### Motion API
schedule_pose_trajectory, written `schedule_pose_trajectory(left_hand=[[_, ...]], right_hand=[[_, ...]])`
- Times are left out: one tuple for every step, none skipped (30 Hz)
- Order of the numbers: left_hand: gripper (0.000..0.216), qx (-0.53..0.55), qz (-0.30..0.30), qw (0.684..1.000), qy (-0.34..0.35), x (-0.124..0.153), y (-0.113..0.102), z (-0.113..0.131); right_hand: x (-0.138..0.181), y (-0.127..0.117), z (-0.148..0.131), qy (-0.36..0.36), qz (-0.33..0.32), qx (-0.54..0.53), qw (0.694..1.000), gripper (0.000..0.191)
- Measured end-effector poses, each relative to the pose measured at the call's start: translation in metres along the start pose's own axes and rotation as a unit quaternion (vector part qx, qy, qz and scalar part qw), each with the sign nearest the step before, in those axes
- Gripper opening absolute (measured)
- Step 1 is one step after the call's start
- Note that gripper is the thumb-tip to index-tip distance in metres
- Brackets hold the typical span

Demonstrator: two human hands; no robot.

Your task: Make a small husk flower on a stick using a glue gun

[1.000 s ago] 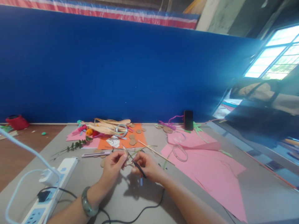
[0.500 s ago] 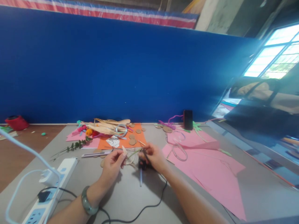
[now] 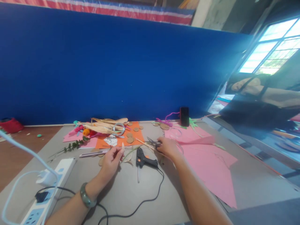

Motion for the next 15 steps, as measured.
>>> schedule_pose_trajectory(left_hand=[[0.028, -0.002, -0.006, 1.000, -0.002, 0.000, 0.000, -0.001], [0.028, -0.003, -0.011, 1.000, -0.002, 0.000, 0.000, -0.001], [0.027, -0.006, -0.014, 1.000, -0.001, -0.001, 0.000, -0.001], [0.027, -0.013, -0.016, 1.000, 0.004, -0.001, -0.001, -0.001], [0.026, -0.022, -0.016, 1.000, 0.011, -0.001, -0.001, 0.000], [0.025, -0.031, -0.015, 0.999, 0.018, -0.001, -0.002, 0.000], [0.024, -0.038, -0.012, 0.999, 0.025, -0.001, -0.002, 0.001], [0.023, -0.041, -0.007, 0.999, 0.029, -0.001, -0.002, 0.002], [0.022, -0.040, -0.003, 0.999, 0.031, -0.001, -0.003, 0.002], [0.022, -0.036, 0.002, 0.999, 0.030, -0.001, -0.003, 0.002], [0.022, -0.031, 0.006, 0.999, 0.027, -0.001, -0.003, 0.002], [0.022, -0.028, 0.008, 0.999, 0.023, -0.001, -0.003, 0.001], [0.022, -0.027, 0.009, 0.999, 0.021, -0.002, -0.003, 0.001], [0.023, -0.028, 0.007, 0.999, 0.020, -0.002, -0.003, 0.000], [0.024, -0.030, 0.003, 0.999, 0.020, -0.002, -0.002, -0.001]], right_hand=[[0.001, -0.003, 0.000, 0.001, -0.007, -0.003, 1.000, 0.040], [0.002, -0.005, 0.000, 0.000, -0.015, -0.007, 1.000, 0.041], [0.003, -0.007, 0.000, -0.003, -0.022, -0.008, 1.000, 0.040], [0.003, -0.008, 0.000, -0.007, -0.025, -0.003, 1.000, 0.035], [0.003, -0.007, 0.000, -0.010, -0.023, 0.006, 1.000, 0.028], [0.002, -0.006, 0.000, -0.011, -0.016, 0.018, 1.000, 0.021], [0.000, -0.005, 0.000, -0.009, -0.005, 0.032, 0.999, 0.017], [-0.002, -0.002, 0.000, -0.006, 0.008, 0.046, 0.999, 0.018], [-0.004, 0.001, 0.001, -0.002, 0.021, 0.058, 0.998, 0.020], [-0.007, 0.003, 0.002, 0.001, 0.031, 0.066, 0.997, 0.021], [-0.009, 0.005, 0.003, 0.003, 0.041, 0.074, 0.996, 0.021], [-0.011, 0.007, 0.004, 0.003, 0.050, 0.081, 0.995, 0.020], [-0.012, 0.007, 0.005, 0.002, 0.059, 0.087, 0.994, 0.018], [-0.013, 0.006, 0.005, 0.001, 0.068, 0.091, 0.993, 0.016], [-0.013, 0.006, 0.004, 0.000, 0.077, 0.097, 0.992, 0.015]])
Point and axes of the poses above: each hand's wrist, its own x-axis away from the middle knuckle, its own y-axis out of the palm, z = x × y, the point moved 1 cm from there along -x, towards the middle knuckle, and after that the axes turned 4 degrees about -x, right-handed, at the moved point
